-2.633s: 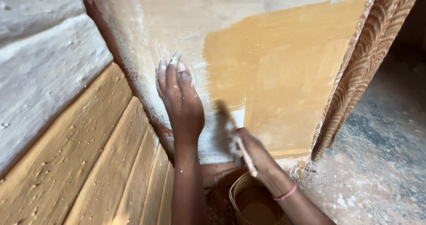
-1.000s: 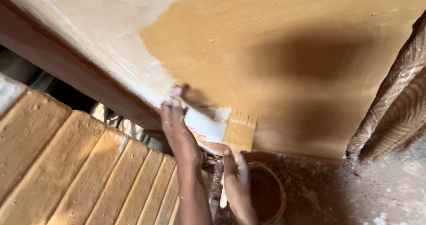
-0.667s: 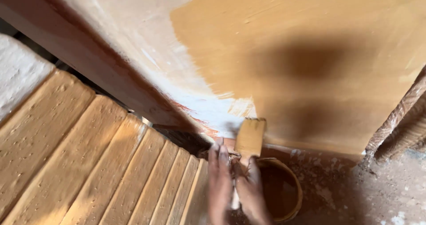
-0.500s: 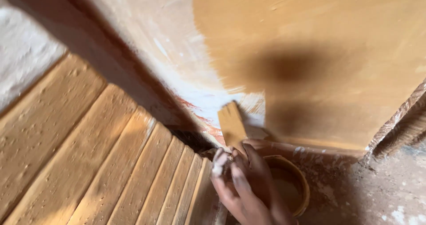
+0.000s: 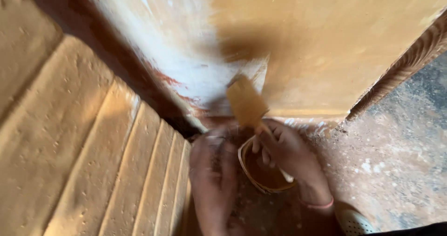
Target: The person paints a wall with a yellowish-brown paint using a brush. They repeatedly dip the brush into a bucket and apply the paint to the wall surface, covering the lower section and edges near a wooden structure.
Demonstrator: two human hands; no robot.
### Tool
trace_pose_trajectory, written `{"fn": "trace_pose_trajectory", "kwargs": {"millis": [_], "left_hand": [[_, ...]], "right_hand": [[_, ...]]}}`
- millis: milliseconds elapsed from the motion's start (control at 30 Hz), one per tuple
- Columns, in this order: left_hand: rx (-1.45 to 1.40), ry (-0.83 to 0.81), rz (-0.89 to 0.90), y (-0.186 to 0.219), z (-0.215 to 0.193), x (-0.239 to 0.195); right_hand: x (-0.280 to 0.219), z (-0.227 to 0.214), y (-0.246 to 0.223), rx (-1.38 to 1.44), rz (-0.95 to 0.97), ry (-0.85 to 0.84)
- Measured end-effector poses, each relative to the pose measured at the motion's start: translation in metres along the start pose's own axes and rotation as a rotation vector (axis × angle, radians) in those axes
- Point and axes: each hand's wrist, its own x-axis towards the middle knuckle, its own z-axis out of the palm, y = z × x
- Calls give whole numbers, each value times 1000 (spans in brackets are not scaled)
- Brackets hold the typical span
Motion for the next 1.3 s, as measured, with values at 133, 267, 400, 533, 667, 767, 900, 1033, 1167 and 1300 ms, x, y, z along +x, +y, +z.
{"fn": "trace_pose_trajectory", "kwargs": {"millis": [133,267,400,533,667,767,900,1033,1167,1300], "left_hand": [[22,-457,170,-1,8,-3],[80,-266,272,-8,38,-13],[242,-30,500,-13,59,0],[237,106,248,-23,73,4],[99,-38,-80,-42,89,0],[115,-103,-97,-63,109,4],[225,-170,-173,-92,137,3],[228,-327,-362,-114,154,-4],[314,-439,-376,-112,156,-6],[432,-382,-379,-88,143,2]], "right_hand": [[11,-17,10,336,100,43],[13,-27,21,589,122,21],[7,-37,13,288,-11,-92],[-6,-60,-8,-243,162,257],[-17,-87,-24,-264,-167,534],[-20,-96,-24,-320,-197,618],[-19,-100,-19,-328,-144,629],[-19,-105,-17,-310,-145,632],[-19,-112,-18,-327,-121,637],[-15,-114,-24,-580,-62,498]]}}
